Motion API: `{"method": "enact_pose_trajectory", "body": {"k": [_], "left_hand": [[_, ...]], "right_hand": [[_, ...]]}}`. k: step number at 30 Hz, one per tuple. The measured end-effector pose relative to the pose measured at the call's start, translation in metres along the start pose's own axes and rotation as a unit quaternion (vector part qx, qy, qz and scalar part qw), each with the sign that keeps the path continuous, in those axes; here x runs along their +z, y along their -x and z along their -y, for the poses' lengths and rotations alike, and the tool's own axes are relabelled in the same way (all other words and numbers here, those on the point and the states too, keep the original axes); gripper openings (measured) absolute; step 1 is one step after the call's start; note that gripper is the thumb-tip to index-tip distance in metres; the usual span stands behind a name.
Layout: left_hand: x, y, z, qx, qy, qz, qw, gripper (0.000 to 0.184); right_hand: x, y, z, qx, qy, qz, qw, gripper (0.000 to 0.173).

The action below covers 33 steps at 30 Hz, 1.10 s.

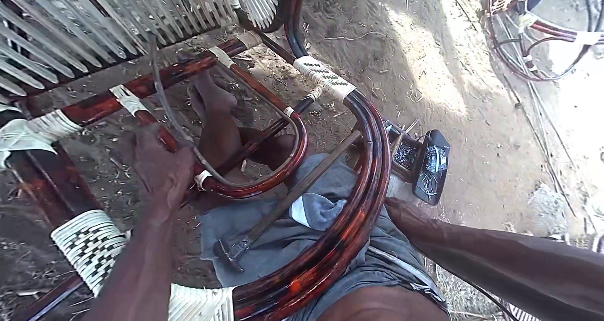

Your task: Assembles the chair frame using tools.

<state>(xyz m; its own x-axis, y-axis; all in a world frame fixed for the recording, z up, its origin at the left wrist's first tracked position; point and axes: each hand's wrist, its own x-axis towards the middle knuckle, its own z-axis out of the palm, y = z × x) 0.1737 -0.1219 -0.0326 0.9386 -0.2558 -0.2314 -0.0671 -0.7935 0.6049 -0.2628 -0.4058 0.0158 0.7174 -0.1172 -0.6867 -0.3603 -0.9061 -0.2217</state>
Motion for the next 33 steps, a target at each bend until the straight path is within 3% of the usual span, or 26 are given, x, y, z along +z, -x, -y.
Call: {"method": "enact_pose_trajectory", "body": {"k": [3,6,13,14,15,17,18,20,21,23,24,25,28,29,30,31,32,33], "left_hand": [[-0.012,-0.05,-0.011,-0.002,-0.013,0.015,1.0,0.062],[-0.011,-0.087,-0.01,-0.017,-0.018,0.051,0.998,0.061],[0.019,-0.097,0.042,0.091,0.026,0.01,0.995,0.047],[0.018,-0.096,0.047,0.098,0.034,0.012,0.995,0.047],[0.015,-0.095,0.05,0.099,0.033,0.016,0.994,0.047],[0.013,-0.092,0.044,0.09,0.032,0.018,0.995,0.046],[0.013,-0.088,0.038,0.079,0.04,0.02,0.996,0.046],[0.012,-0.081,0.027,0.054,0.029,0.014,0.998,0.047],[0.011,-0.079,0.023,0.045,0.017,0.012,0.999,0.047],[0.01,-0.077,0.018,0.038,-0.006,0.011,0.999,0.051],[0.008,-0.074,0.016,0.035,-0.015,0.013,0.999,0.052],[0.006,-0.073,0.015,0.031,-0.016,0.018,0.999,0.053],[0.005,-0.073,0.017,0.003,0.013,0.03,0.999,0.054],[0.004,-0.076,0.017,-0.007,0.031,0.034,0.999,0.054],[0.002,-0.081,0.016,-0.018,0.046,0.041,0.998,0.055],[0.0,-0.088,0.015,-0.027,0.056,0.05,0.997,0.056],[-0.002,-0.096,0.012,-0.039,0.068,0.06,0.995,0.057],[-0.006,-0.103,0.008,-0.049,0.082,0.071,0.993,0.056]], "right_hand": [[0.011,0.011,0.008,0.056,-0.051,0.053,0.996,0.045],[0.025,0.022,0.01,0.051,-0.102,0.03,0.993,0.042],[0.025,0.019,0.026,0.069,-0.103,0.05,0.991,0.042],[0.01,0.02,0.036,0.073,-0.097,0.037,0.992,0.038],[0.006,0.019,0.035,0.058,-0.075,-0.03,0.995,0.031],[0.004,0.005,0.008,0.014,0.008,-0.223,0.975,0.018],[-0.005,-0.004,-0.005,0.01,0.034,-0.277,0.96,0.023],[-0.024,-0.024,-0.021,-0.004,0.037,-0.279,0.96,0.046],[-0.028,-0.032,-0.022,-0.017,0.031,-0.267,0.963,0.047],[-0.053,-0.037,0.015,0.041,-0.002,-0.19,0.981,0.036],[-0.093,-0.036,0.061,0.142,-0.037,-0.03,0.989,0.039],[-0.117,-0.035,0.097,0.182,-0.094,0.037,0.978,0.044],[-0.128,-0.05,0.172,0.248,-0.211,-0.08,0.942,0.042],[-0.115,-0.053,0.162,0.225,-0.206,-0.108,0.946,0.043],[-0.071,-0.059,0.11,0.103,-0.162,-0.189,0.963,0.045],[-0.004,-0.088,0.021,-0.085,-0.105,-0.347,0.928,0.049],[0.033,-0.111,-0.05,-0.141,-0.082,-0.37,0.915,0.057],[0.054,-0.127,-0.098,-0.108,-0.088,-0.354,0.925,0.062]]}}
